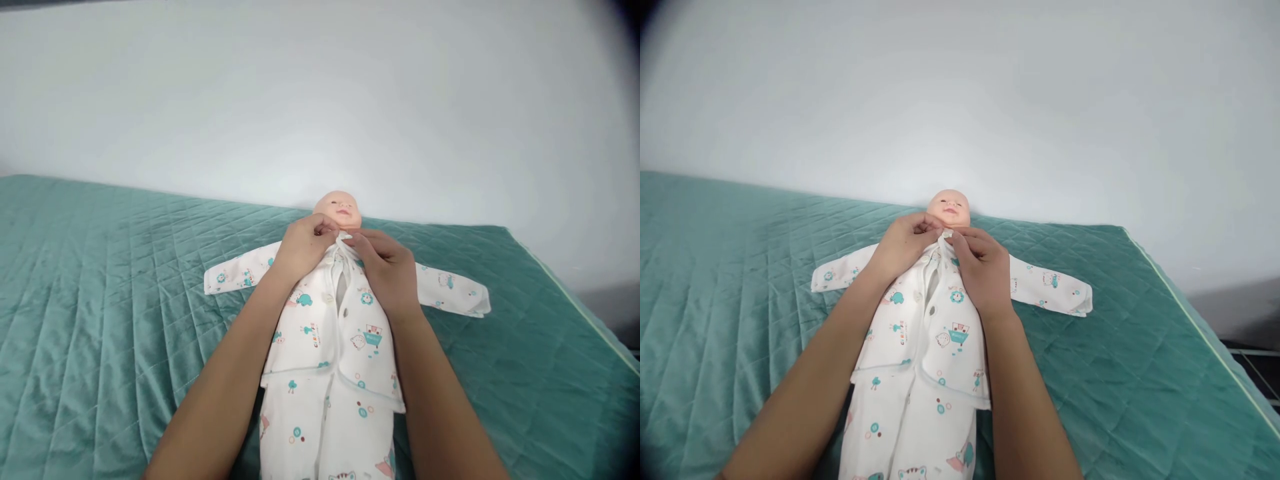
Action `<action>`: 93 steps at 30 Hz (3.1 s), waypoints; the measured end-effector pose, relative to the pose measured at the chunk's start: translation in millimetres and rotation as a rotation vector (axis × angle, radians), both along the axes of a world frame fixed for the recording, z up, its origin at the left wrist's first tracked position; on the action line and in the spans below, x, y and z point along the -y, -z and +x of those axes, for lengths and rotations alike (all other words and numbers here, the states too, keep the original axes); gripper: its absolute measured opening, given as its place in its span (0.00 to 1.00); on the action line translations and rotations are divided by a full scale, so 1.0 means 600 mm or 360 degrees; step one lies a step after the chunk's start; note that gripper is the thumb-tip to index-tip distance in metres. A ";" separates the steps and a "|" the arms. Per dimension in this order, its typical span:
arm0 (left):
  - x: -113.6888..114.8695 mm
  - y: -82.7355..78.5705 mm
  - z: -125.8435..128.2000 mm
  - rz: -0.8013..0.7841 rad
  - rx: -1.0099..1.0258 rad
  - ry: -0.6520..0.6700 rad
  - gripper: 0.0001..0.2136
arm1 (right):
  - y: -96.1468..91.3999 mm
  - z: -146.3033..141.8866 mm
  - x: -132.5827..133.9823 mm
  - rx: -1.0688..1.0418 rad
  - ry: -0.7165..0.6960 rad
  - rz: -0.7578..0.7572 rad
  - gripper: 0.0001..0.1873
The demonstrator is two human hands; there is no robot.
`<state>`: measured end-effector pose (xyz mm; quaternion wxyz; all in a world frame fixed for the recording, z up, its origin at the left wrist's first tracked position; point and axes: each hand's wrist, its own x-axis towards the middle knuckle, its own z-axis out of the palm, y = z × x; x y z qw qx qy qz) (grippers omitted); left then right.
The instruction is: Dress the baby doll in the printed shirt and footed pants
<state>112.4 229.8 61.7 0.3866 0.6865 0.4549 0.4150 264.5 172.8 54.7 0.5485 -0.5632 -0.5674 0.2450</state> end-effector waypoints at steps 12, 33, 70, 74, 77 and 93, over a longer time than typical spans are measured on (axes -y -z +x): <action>0.008 -0.006 -0.004 0.0018 -0.0011 0.0042 0.12 | -0.006 0.006 0.002 0.0093 -0.0210 -0.0147 0.11; 0.116 -0.006 -0.051 0.0029 0.0082 0.0078 0.03 | -0.011 -0.047 0.115 0.0640 0.0228 0.0110 0.15; 0.127 -0.002 -0.033 -0.0196 0.0389 0.0174 0.07 | -0.013 -0.014 0.095 -0.0258 -0.0157 -0.0322 0.10; 0.126 0.001 -0.032 -0.0189 0.0415 0.0155 0.08 | -0.013 -0.014 0.087 -0.0245 -0.0243 -0.0386 0.10; 0.127 0.001 -0.032 -0.0208 0.0404 0.0137 0.09 | -0.009 -0.008 0.081 -0.0214 -0.0397 -0.0311 0.10; 0.138 -0.009 -0.014 -0.0236 0.0245 -0.0107 0.08 | -0.015 -0.005 0.088 -0.0097 -0.0382 -0.0438 0.12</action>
